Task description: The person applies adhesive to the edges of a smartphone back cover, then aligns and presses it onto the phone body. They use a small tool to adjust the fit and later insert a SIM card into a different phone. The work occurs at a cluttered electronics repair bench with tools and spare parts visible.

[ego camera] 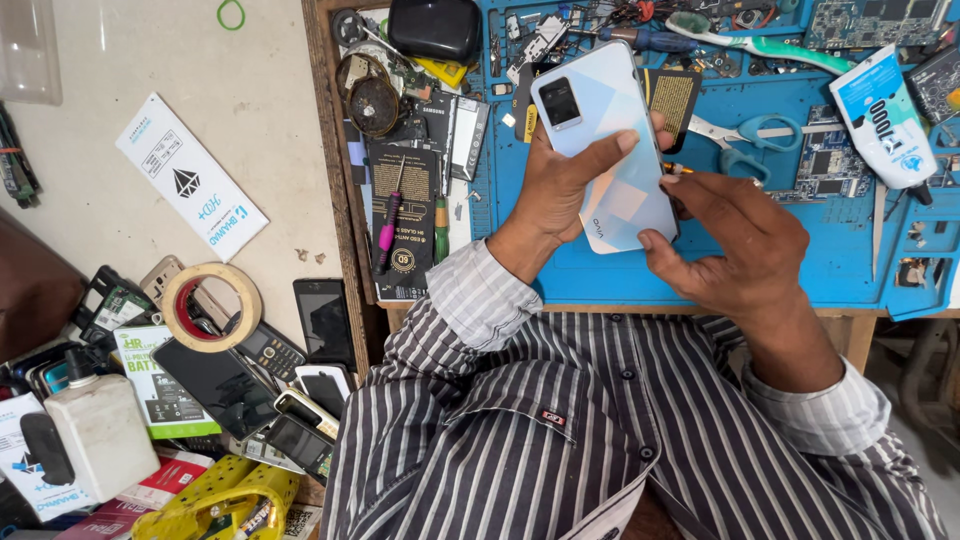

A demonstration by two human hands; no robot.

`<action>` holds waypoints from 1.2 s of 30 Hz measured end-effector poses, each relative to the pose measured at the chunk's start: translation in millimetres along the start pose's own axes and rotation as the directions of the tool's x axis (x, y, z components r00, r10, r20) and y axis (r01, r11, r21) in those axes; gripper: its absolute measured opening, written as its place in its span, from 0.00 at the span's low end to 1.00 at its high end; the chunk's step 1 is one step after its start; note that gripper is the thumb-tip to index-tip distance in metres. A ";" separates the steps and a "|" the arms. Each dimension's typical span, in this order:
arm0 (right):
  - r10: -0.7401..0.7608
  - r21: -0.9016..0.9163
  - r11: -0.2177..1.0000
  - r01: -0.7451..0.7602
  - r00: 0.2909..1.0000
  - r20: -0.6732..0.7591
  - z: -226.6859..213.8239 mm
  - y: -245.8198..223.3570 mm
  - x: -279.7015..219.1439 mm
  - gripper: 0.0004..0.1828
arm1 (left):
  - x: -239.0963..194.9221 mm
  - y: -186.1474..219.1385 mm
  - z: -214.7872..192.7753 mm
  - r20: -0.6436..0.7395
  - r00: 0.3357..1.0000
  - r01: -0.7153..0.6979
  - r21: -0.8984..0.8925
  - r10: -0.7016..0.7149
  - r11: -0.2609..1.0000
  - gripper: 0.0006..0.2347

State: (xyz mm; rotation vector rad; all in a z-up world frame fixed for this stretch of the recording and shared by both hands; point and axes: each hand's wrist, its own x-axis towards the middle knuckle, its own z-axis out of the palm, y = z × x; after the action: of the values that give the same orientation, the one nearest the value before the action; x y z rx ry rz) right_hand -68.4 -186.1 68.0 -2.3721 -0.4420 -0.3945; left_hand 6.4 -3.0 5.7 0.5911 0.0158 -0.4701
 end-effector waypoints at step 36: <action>0.189 -0.044 0.980 -0.193 0.979 -0.082 35.6 -13.9 -18.8 0.53 | -2.9 1.5 -7.5 0.110 0.981 -0.136 -0.204 0.160 0.970 0.35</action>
State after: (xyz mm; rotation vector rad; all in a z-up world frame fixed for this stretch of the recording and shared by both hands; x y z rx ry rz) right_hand -85.3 -156.2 42.9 -2.4135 -0.1677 -0.4108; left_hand 5.4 3.4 0.7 0.3656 -0.1010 -0.3546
